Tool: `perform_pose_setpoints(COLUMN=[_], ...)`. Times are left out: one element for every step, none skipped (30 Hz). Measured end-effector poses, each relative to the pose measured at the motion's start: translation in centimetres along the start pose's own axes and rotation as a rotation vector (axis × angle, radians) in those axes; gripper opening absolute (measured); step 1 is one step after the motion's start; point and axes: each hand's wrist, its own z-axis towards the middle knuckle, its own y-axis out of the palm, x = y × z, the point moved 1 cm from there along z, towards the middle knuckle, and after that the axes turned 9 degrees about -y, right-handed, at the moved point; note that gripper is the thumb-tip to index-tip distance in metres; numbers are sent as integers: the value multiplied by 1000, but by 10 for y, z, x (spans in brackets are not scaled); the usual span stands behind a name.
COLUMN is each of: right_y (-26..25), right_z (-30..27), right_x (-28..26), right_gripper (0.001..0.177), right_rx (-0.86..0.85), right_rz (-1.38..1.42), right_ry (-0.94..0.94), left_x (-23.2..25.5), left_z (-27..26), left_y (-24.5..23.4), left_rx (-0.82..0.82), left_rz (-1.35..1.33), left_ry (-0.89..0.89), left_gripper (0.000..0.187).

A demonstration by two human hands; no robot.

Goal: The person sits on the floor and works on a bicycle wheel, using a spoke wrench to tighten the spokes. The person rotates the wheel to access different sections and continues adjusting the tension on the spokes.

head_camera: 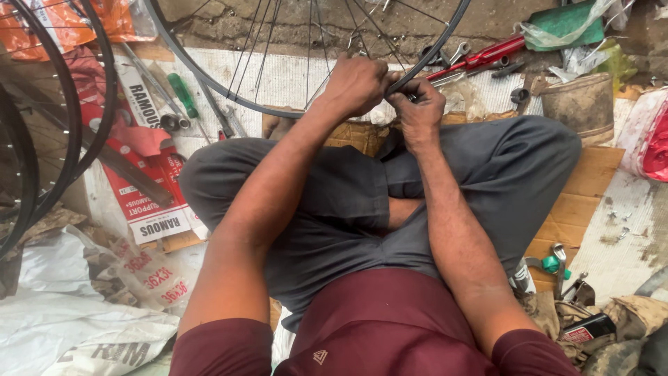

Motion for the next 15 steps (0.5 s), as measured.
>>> perform_pose_setpoints(right_y=[1, 3, 4, 3, 2, 1, 1, 2, 1, 0, 0, 1, 1, 1, 2], right_z=[0, 0, -1, -2, -3, -4, -4, -2, -3, -3, -4, -5, -7, -9, -8], right_x=[-1, 0, 0, 0, 1, 1, 3, 4, 6, 6, 7, 7, 6, 5, 4], right_gripper=[12, 12, 11, 11, 12, 13, 14, 14, 14, 14, 14, 13, 13, 13, 14], right_rx=[0, -16, -28, -40, -41, -42, -45, -39, -33, -27, -22, -16, -10, -8, -10], right_rz=[-17, -9, -3, 3, -6, -15, -22, -23, -26, -29, -50, -71, -92, -63, -31], right_ry=[-5, -8, -9, -9, -16, -22, -31, -37, -37, -38, -12, 15, 41, 66, 84], left_x=[-1, -2, -6, -13, -16, -12, -7, -4, -5, -7, -10, -13, -17, -17, -14], left_z=[3, 4, 4, 4, 5, 3, -1, -3, -2, -1, 0, 1, 2, 3, 1], left_y=[-3, -4, -5, -8, -10, -6, -2, -1, -2, -4, -5, -6, -7, -8, -7], left_rx=[-44, -87, -94, -102, -106, -59, -9, 41, 16, -9, -35, -63, -93, -122, -67], left_rz=[-3, -7, -78, -150, -220, -162, -102, -42, -63, -83, -101, -150, -199, -247, -152], left_ry=[-39, -77, -23, 31, 86, 68, 48, 28, 11, -7, -20, 14, 49, 83, 76], left_gripper=[47, 50, 42, 35, 29, 32, 36, 41, 41, 42, 43, 35, 29, 24, 28])
